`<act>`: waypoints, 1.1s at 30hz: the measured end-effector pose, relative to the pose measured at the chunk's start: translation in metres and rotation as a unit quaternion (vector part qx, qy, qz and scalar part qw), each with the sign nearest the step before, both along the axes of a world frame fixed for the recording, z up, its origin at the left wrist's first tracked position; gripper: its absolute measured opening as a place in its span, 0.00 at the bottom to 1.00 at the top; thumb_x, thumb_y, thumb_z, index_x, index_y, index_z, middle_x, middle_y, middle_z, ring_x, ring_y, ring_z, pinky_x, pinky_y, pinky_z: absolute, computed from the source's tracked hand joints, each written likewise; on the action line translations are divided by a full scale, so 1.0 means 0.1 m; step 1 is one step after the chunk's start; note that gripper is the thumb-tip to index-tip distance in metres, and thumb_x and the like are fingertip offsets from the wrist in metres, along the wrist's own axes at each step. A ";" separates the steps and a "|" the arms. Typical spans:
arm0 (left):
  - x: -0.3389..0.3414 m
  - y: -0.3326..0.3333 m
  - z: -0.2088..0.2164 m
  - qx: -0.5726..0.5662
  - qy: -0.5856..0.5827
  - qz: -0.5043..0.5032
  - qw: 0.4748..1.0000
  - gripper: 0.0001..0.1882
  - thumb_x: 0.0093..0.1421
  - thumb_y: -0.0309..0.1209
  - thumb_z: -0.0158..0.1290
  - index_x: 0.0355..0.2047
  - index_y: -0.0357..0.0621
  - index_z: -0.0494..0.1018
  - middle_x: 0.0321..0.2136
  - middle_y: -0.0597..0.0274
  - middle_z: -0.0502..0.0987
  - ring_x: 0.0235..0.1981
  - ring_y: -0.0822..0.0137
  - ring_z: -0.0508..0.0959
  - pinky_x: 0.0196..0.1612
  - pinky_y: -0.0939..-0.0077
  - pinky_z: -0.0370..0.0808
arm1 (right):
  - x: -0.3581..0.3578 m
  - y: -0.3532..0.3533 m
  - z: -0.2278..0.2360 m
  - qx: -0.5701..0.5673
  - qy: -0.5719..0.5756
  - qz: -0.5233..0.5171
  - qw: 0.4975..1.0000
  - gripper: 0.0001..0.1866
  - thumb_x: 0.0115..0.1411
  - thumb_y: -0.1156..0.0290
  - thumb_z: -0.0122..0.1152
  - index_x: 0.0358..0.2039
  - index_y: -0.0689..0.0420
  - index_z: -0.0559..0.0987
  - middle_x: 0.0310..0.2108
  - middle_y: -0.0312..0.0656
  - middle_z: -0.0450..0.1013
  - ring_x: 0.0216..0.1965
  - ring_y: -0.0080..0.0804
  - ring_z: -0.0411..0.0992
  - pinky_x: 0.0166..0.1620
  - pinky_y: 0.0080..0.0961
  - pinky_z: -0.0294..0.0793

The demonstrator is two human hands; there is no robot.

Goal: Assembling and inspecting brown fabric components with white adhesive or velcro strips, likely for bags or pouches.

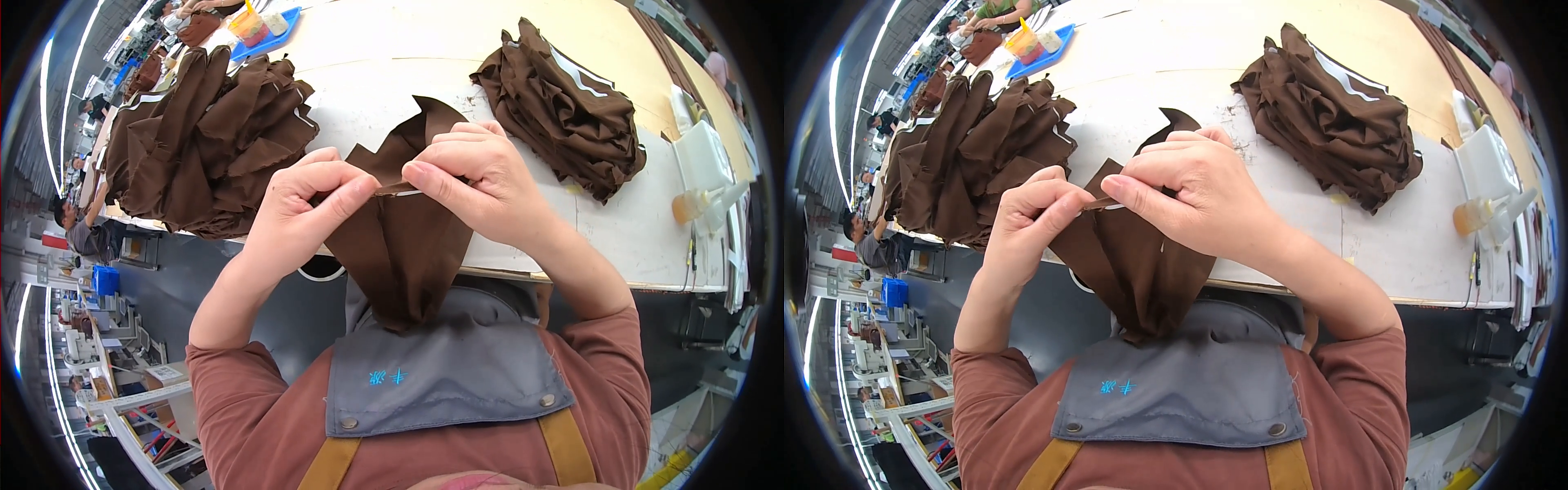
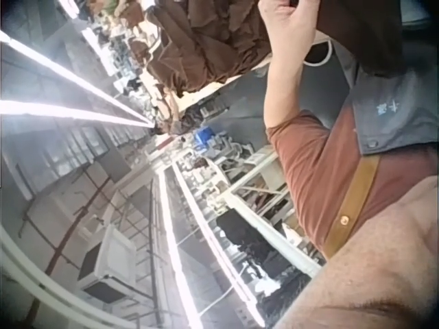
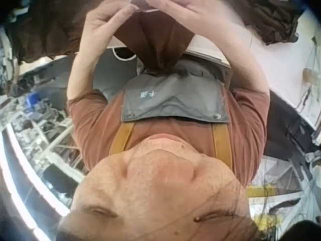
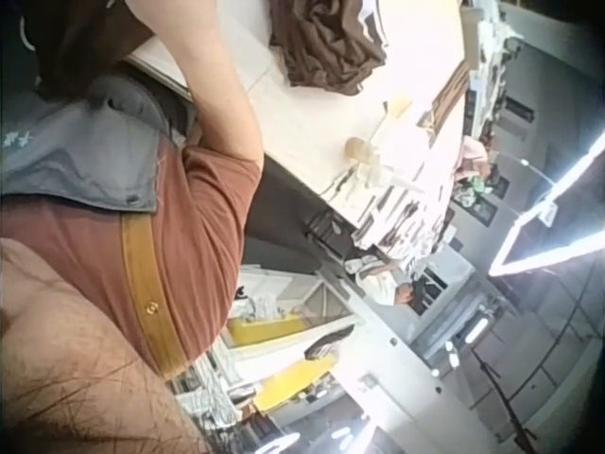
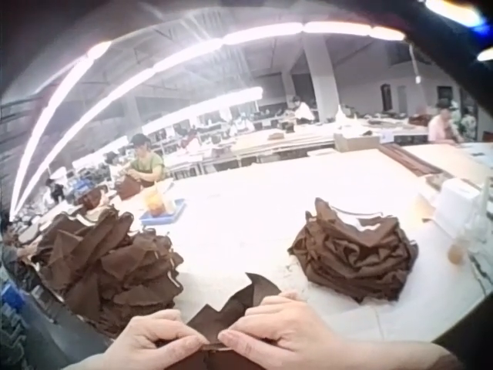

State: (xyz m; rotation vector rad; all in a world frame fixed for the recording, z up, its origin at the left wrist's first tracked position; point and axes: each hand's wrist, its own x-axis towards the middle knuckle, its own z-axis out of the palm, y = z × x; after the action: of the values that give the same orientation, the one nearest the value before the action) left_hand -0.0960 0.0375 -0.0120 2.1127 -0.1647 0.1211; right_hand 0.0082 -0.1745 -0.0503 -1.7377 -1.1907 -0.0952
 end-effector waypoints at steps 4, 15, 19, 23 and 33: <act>0.00 -0.04 0.00 0.030 -0.019 -0.010 0.999 0.07 0.62 0.30 0.59 0.32 0.38 0.80 0.22 0.71 0.72 0.26 0.78 0.66 0.30 0.79 0.63 | -0.01 0.00 -0.04 -0.002 0.007 -0.007 1.000 0.10 0.60 0.59 0.63 0.25 0.48 0.83 0.17 0.28 0.71 0.24 0.23 0.68 0.39 0.26 0.57; 0.00 -0.03 -0.05 0.098 -0.057 -0.040 0.993 0.04 0.60 0.26 0.59 0.31 0.38 0.79 0.20 0.68 0.68 0.24 0.74 0.65 0.27 0.77 0.62 | 0.00 0.00 -0.01 -0.013 0.177 0.099 0.979 0.07 0.56 0.69 0.63 0.30 0.60 0.81 0.22 0.37 0.75 0.23 0.20 0.70 0.28 0.19 0.69; 0.04 -0.02 -0.07 0.102 -0.071 -0.058 0.991 0.03 0.61 0.25 0.58 0.32 0.38 0.79 0.20 0.68 0.67 0.24 0.74 0.65 0.27 0.77 0.62 | -0.04 0.01 -0.02 0.002 0.195 0.097 0.976 0.04 0.58 0.73 0.63 0.29 0.60 0.80 0.22 0.30 0.71 0.24 0.12 0.65 0.26 0.15 0.63; 0.08 0.04 -0.15 0.027 -0.037 -0.075 0.996 0.03 0.61 0.25 0.57 0.32 0.38 0.78 0.22 0.69 0.67 0.25 0.75 0.65 0.28 0.79 0.62 | -0.04 0.02 -0.05 -0.002 0.300 0.131 0.945 0.05 0.60 0.73 0.62 0.31 0.61 0.80 0.23 0.27 0.70 0.25 0.10 0.63 0.27 0.13 0.61; 0.11 0.01 -0.14 -0.025 0.031 -0.087 0.995 0.05 0.62 0.27 0.56 0.31 0.39 0.78 0.24 0.69 0.67 0.27 0.77 0.65 0.31 0.80 0.62 | -0.02 0.04 -0.13 -0.005 0.284 0.121 0.951 0.03 0.60 0.75 0.63 0.31 0.62 0.81 0.23 0.26 0.70 0.26 0.11 0.63 0.28 0.13 0.60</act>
State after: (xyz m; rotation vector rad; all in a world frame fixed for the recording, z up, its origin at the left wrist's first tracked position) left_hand -0.0848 0.0385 -0.0255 2.0390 -0.3051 -0.0440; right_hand 0.0067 -0.1704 -0.0638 -1.4682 -0.9554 0.5267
